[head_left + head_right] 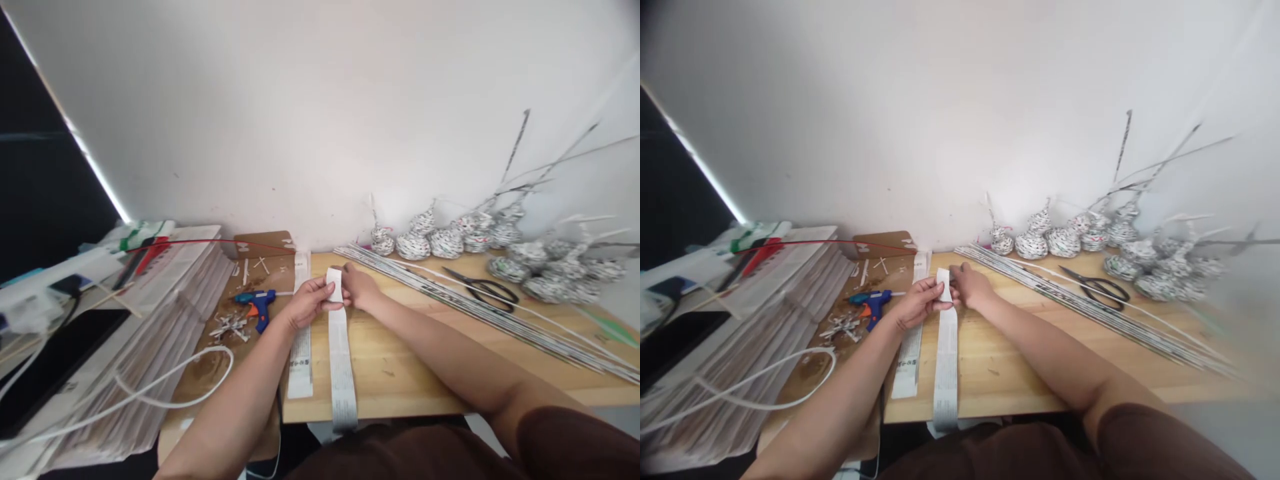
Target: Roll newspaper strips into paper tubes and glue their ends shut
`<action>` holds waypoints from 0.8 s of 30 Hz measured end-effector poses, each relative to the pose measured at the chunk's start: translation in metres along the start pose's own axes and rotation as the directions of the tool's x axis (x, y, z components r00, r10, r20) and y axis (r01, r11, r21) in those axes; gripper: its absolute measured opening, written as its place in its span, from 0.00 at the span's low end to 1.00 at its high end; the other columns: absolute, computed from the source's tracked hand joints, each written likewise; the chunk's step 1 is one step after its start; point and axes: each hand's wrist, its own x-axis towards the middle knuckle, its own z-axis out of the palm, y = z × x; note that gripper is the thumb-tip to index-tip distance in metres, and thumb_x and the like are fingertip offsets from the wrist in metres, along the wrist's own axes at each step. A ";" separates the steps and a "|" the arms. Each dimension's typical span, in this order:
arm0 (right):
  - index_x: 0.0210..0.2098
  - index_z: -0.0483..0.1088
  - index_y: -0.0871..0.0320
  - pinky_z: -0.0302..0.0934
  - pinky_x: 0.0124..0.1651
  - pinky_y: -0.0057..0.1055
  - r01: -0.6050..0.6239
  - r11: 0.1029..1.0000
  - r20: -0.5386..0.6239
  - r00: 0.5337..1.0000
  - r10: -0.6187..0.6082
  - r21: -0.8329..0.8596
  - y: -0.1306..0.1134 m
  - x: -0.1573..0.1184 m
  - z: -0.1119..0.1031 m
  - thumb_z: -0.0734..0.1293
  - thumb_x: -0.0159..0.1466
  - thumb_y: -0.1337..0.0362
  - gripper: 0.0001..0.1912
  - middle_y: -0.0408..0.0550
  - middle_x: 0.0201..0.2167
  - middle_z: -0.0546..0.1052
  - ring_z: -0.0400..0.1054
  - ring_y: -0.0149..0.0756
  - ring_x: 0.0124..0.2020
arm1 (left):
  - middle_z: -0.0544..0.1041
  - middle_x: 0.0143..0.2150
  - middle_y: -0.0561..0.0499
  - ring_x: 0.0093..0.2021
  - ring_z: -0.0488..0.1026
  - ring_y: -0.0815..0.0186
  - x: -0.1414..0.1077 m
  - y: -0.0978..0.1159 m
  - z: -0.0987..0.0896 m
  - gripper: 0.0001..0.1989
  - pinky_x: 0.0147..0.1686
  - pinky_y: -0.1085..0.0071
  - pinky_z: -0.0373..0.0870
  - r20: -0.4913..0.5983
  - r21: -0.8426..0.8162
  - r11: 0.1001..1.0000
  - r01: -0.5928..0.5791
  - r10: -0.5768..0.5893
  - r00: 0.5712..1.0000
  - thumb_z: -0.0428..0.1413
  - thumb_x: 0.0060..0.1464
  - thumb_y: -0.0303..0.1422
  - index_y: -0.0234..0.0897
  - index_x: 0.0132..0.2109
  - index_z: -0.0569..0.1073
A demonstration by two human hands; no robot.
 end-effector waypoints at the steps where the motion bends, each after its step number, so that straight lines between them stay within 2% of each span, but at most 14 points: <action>1: 0.54 0.66 0.52 0.55 0.31 0.30 -0.007 1.000 0.002 1.000 0.007 -0.004 -0.001 0.001 0.000 0.67 0.60 0.55 0.24 0.55 0.48 0.73 0.72 0.42 0.35 | 0.80 0.39 0.41 0.38 0.79 0.61 0.000 0.000 0.000 0.17 0.37 0.70 0.75 0.018 0.011 1.000 0.014 -0.014 1.000 0.63 0.49 0.40 0.32 0.42 0.75; 3: 0.46 0.70 0.54 0.54 0.30 0.30 -0.029 1.000 -0.008 1.000 0.029 -0.004 -0.002 0.004 0.000 0.64 0.62 0.53 0.17 0.54 0.42 0.75 0.71 0.41 0.32 | 0.80 0.39 0.41 0.38 0.79 0.60 0.000 0.001 0.003 0.17 0.38 0.69 0.75 0.058 0.034 0.999 0.029 -0.031 0.998 0.62 0.50 0.40 0.32 0.42 0.75; 5: 0.43 0.71 0.55 0.53 0.30 0.30 -0.038 0.999 -0.020 0.999 0.038 0.003 0.000 0.007 -0.002 0.61 0.64 0.51 0.17 0.53 0.37 0.76 0.71 0.40 0.32 | 0.80 0.40 0.40 0.39 0.79 0.60 -0.001 0.001 0.005 0.17 0.39 0.69 0.74 0.105 0.066 0.997 0.036 -0.043 0.994 0.62 0.50 0.41 0.32 0.42 0.76; 8: 0.36 0.73 0.55 0.51 0.29 0.30 -0.042 0.999 -0.027 0.999 0.042 0.023 0.003 0.012 -0.002 0.55 0.67 0.47 0.23 0.52 0.31 0.77 0.70 0.39 0.30 | 0.80 0.38 0.39 0.40 0.78 0.59 -0.002 0.000 0.008 0.18 0.38 0.69 0.73 0.145 0.115 0.992 0.047 -0.063 0.987 0.62 0.49 0.43 0.31 0.40 0.76; 11: 0.29 0.74 0.55 0.50 0.27 0.30 -0.060 0.997 -0.031 0.998 0.062 0.049 0.003 0.013 0.001 0.48 0.67 0.41 0.33 0.50 0.25 0.77 0.69 0.38 0.26 | 0.79 0.34 0.41 0.39 0.78 0.60 -0.002 -0.001 0.009 0.20 0.37 0.68 0.73 0.138 0.133 0.990 0.042 -0.061 0.989 0.61 0.49 0.45 0.31 0.40 0.77; 13: 0.27 0.74 0.55 0.50 0.27 0.30 -0.072 0.995 -0.041 0.996 0.074 0.067 0.002 0.012 0.004 0.47 0.65 0.39 0.35 0.49 0.22 0.76 0.68 0.38 0.24 | 0.79 0.33 0.42 0.38 0.77 0.60 -0.001 -0.003 0.008 0.21 0.37 0.68 0.73 0.129 0.137 0.990 0.039 -0.057 0.990 0.61 0.49 0.46 0.31 0.41 0.77; 16: 0.27 0.74 0.56 0.50 0.28 0.31 -0.081 0.992 -0.078 0.993 0.088 0.092 0.002 0.010 0.008 0.46 0.66 0.40 0.35 0.50 0.24 0.76 0.69 0.39 0.25 | 0.79 0.34 0.42 0.38 0.77 0.60 0.000 -0.004 0.008 0.21 0.38 0.67 0.73 0.121 0.141 0.989 0.045 -0.062 0.991 0.60 0.50 0.46 0.31 0.41 0.77; 20: 0.31 0.72 0.58 0.52 0.30 0.31 -0.078 0.986 -0.143 0.985 0.099 0.145 0.003 0.011 0.011 0.49 0.69 0.48 0.28 0.54 0.29 0.77 0.69 0.40 0.28 | 0.79 0.33 0.42 0.37 0.77 0.61 -0.001 -0.004 0.010 0.21 0.37 0.68 0.74 0.119 0.146 0.989 0.039 -0.056 0.991 0.60 0.50 0.46 0.31 0.40 0.76; 24: 0.42 0.70 0.60 0.58 0.36 0.32 -0.055 0.968 -0.222 0.969 0.111 0.246 0.004 0.013 0.012 0.53 0.68 0.58 0.18 0.55 0.36 0.77 0.71 0.41 0.35 | 0.79 0.33 0.42 0.36 0.77 0.62 -0.001 -0.003 0.011 0.21 0.36 0.70 0.73 0.127 0.124 0.992 0.038 -0.054 0.990 0.60 0.50 0.46 0.30 0.41 0.76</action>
